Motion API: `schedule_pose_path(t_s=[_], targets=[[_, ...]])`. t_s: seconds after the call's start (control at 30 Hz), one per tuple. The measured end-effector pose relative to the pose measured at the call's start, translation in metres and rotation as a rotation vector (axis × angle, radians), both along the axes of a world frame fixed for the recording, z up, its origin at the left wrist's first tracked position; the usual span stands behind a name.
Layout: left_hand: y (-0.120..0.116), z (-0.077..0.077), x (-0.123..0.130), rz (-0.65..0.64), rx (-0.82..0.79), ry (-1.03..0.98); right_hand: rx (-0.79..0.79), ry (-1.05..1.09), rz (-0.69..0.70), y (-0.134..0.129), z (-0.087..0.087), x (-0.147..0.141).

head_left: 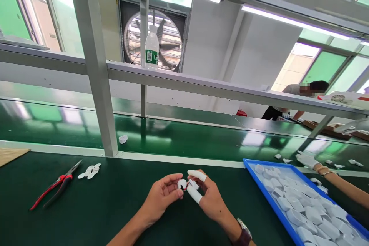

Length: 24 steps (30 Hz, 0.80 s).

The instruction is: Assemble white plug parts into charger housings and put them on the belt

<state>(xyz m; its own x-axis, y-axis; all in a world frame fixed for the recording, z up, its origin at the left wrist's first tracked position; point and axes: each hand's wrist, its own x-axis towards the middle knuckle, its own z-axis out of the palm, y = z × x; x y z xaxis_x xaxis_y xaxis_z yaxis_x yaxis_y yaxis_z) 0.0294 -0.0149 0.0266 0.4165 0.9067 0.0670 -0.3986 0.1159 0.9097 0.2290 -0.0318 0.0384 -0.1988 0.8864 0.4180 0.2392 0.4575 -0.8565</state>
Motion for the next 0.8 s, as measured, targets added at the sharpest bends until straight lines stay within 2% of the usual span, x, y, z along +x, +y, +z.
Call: schedule_pose_path(t_s=[0.1, 0.2, 0.27, 0.37, 0.43, 0.5, 0.6, 0.8], targets=[[0.002, -0.003, -0.001, 0.015, 0.046, -0.033, -0.092, -0.013, 0.128, 0.002, 0.002, 0.002], [0.005, -0.008, -0.004, 0.081, 0.13, 0.034, -0.098, -0.023, 0.108, 0.008, -0.002, 0.004], [0.007, -0.011, -0.009, 0.205, 0.253, 0.219, -0.081, -0.016, 0.055, 0.014, -0.008, 0.007], [0.014, -0.02, -0.016, 0.413, 0.448, 0.656, -0.014, -0.002, -0.011, 0.022, -0.017, 0.013], [0.019, -0.029, -0.018, 0.448, 0.51, 0.882, 0.057, -0.008, -0.043, 0.024, -0.024, 0.015], [0.023, -0.037, -0.017, 0.415, 0.549, 0.994, 0.143, -0.039, -0.062, 0.022, -0.029, 0.016], [0.024, -0.042, -0.012, 0.383, 0.612, 0.993, 0.265, -0.108, -0.06, 0.015, -0.034, 0.015], [0.01, -0.036, -0.005, 0.46, 0.821, 0.821, 0.507, -0.185, -0.111, 0.0, -0.031, 0.009]])
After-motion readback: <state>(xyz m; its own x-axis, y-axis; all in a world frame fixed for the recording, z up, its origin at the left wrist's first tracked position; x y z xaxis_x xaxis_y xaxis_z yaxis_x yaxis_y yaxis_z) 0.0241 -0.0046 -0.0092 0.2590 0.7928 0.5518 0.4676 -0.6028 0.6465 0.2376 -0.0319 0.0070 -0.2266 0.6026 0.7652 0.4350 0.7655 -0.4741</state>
